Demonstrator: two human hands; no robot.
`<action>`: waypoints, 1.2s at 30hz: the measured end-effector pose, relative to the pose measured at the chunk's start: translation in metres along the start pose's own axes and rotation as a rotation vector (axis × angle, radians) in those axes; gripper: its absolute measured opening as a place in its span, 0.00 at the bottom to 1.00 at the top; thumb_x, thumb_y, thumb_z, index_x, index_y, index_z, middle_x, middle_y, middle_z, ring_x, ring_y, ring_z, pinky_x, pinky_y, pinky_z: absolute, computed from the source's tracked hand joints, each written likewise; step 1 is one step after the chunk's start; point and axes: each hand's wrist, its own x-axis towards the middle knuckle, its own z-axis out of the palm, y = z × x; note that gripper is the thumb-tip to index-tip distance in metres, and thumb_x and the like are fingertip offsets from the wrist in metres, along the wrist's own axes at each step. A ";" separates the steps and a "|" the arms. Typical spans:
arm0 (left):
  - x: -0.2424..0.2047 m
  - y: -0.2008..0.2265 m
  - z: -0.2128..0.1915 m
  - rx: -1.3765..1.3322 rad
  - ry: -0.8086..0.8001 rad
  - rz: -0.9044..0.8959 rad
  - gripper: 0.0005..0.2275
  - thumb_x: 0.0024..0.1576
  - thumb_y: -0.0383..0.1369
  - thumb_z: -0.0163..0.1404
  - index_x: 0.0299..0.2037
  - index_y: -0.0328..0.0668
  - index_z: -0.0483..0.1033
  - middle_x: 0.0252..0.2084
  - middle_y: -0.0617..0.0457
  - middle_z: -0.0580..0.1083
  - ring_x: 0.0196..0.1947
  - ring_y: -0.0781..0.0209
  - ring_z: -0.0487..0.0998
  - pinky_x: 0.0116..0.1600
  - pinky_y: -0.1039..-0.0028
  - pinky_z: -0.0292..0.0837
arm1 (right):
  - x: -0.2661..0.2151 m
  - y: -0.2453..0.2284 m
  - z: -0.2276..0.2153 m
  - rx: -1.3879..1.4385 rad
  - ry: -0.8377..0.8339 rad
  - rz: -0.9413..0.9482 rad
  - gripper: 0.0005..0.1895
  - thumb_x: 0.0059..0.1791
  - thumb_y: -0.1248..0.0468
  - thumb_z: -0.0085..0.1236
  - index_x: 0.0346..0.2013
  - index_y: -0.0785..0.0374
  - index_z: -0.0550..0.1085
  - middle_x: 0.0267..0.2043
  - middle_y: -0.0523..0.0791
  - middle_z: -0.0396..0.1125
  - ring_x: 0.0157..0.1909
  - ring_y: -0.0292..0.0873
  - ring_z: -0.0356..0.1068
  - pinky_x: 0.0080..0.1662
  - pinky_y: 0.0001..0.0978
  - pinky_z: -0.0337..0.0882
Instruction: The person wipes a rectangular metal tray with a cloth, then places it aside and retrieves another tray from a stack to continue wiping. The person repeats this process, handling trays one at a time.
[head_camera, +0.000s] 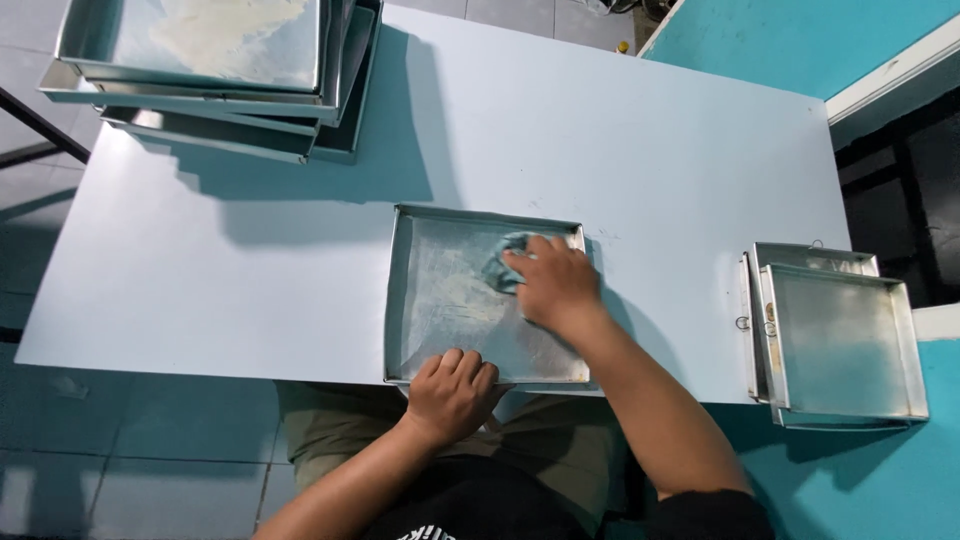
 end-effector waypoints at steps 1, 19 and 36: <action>0.000 -0.001 -0.001 -0.004 0.002 -0.008 0.18 0.67 0.46 0.41 0.25 0.51 0.66 0.25 0.56 0.64 0.23 0.58 0.63 0.28 0.69 0.53 | -0.006 0.008 0.002 -0.007 -0.006 -0.001 0.30 0.47 0.61 0.49 0.64 0.37 0.70 0.58 0.43 0.65 0.56 0.52 0.63 0.50 0.51 0.70; -0.001 -0.009 0.002 -0.045 -0.037 0.048 0.15 0.63 0.46 0.48 0.26 0.52 0.68 0.26 0.58 0.65 0.24 0.60 0.65 0.28 0.71 0.54 | 0.059 -0.044 -0.017 -0.090 0.096 -0.189 0.26 0.47 0.64 0.52 0.62 0.50 0.72 0.56 0.45 0.70 0.51 0.53 0.69 0.52 0.50 0.70; -0.001 -0.001 0.002 -0.008 -0.045 -0.017 0.21 0.68 0.50 0.38 0.24 0.50 0.66 0.25 0.55 0.64 0.22 0.57 0.63 0.27 0.69 0.53 | 0.030 0.029 -0.024 0.232 -0.044 0.077 0.31 0.46 0.69 0.41 0.57 0.39 0.78 0.64 0.37 0.67 0.68 0.56 0.59 0.61 0.50 0.66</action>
